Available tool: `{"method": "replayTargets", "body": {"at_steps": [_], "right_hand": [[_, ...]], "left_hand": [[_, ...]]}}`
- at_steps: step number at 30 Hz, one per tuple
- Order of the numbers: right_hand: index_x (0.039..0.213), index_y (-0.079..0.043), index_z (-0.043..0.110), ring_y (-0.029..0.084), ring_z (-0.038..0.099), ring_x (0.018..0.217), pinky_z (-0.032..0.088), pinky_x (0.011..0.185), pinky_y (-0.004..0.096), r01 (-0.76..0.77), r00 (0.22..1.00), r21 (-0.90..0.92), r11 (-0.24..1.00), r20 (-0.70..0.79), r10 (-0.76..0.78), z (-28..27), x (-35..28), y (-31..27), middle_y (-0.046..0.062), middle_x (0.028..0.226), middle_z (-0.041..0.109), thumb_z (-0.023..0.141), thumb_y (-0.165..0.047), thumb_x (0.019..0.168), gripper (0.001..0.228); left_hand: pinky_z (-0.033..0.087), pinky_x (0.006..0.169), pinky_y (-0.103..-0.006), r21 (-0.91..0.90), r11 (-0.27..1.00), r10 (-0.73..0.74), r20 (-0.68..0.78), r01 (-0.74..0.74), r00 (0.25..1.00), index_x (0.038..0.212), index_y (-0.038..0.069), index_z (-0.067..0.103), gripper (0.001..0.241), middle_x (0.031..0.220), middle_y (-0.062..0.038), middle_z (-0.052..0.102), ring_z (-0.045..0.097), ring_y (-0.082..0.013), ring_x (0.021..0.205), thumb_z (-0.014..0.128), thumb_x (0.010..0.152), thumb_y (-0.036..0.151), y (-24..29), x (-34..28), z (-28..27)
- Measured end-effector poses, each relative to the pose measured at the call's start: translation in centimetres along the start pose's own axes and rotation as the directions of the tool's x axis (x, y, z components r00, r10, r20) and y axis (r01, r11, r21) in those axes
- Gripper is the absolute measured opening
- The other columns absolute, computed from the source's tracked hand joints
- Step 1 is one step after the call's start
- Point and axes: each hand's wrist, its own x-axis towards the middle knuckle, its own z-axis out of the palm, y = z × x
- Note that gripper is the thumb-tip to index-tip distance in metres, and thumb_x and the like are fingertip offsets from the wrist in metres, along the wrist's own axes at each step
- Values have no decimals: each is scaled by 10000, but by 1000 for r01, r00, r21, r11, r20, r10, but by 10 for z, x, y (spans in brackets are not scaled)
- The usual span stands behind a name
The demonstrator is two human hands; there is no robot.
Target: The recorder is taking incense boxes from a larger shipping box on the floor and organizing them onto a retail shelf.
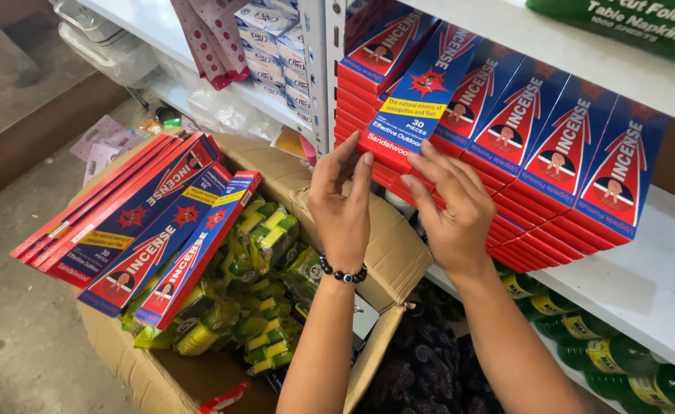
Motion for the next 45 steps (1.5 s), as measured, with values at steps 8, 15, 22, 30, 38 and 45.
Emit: {"method": "replayTargets", "body": {"at_steps": [8, 15, 22, 30, 38, 45], "right_hand": [[1220, -39, 728, 290, 705, 1231, 579, 1046, 387, 14, 1000, 3, 1000, -9, -14, 12, 7, 3, 161, 1322, 706, 796, -81, 963, 268], [1226, -44, 734, 294, 709, 1215, 586, 1022, 389, 41, 999, -28, 999, -11, -41, 18, 17, 17, 170, 1316, 708, 804, -86, 958, 280], [1219, -29, 734, 301, 722, 1195, 594, 1004, 379, 28, 1000, -23, 999, -7, -28, 16, 30, 26, 193, 1312, 708, 794, -83, 970, 261], [1206, -11, 734, 324, 722, 1193, 571, 1041, 408, 18, 1000, -42, 999, 9, -18, 20, 44, 43, 212, 1298, 710, 792, -67, 979, 241], [1179, 3, 733, 343, 722, 1162, 600, 948, 394, 9, 999, -38, 999, 41, -7, 23, 54, 53, 237, 1266, 710, 785, -58, 967, 226], [1152, 3, 737, 341, 729, 1144, 609, 927, 391, -18, 999, -28, 999, 49, 19, 25, 58, 55, 239, 1232, 718, 771, -39, 961, 198]], "left_hand": [[556, 872, -230, -84, 996, -35, -30, 33, 999, 1326, 0, 665, 309, 1177, -28, 681, 648, -69, 987, 681, 1020, 39, -11, 11, 3], [574, 923, -257, -74, 997, -1, -18, 0, 1000, 1357, 22, 657, 324, 1244, -66, 693, 669, -100, 1078, 674, 1036, 67, -21, 21, 9], [558, 1029, -310, 122, 992, 27, -19, -25, 999, 1350, 25, 665, 297, 1285, -133, 744, 710, -172, 1196, 611, 1063, 84, -19, 30, 19], [518, 1108, -360, 211, 971, 103, 74, -116, 992, 1417, 41, 595, 504, 1335, -172, 703, 679, -269, 1284, 547, 929, -75, -24, 40, 22], [505, 1049, -367, 323, 937, 82, 162, -131, 983, 1461, 67, 563, 629, 1391, -133, 671, 631, -288, 1203, 544, 849, -80, -27, 46, 25], [476, 1122, -393, 324, 925, 149, 167, -197, 975, 1444, 44, 557, 618, 1376, -165, 639, 597, -322, 1291, 566, 838, -77, -46, 50, 31]]}}
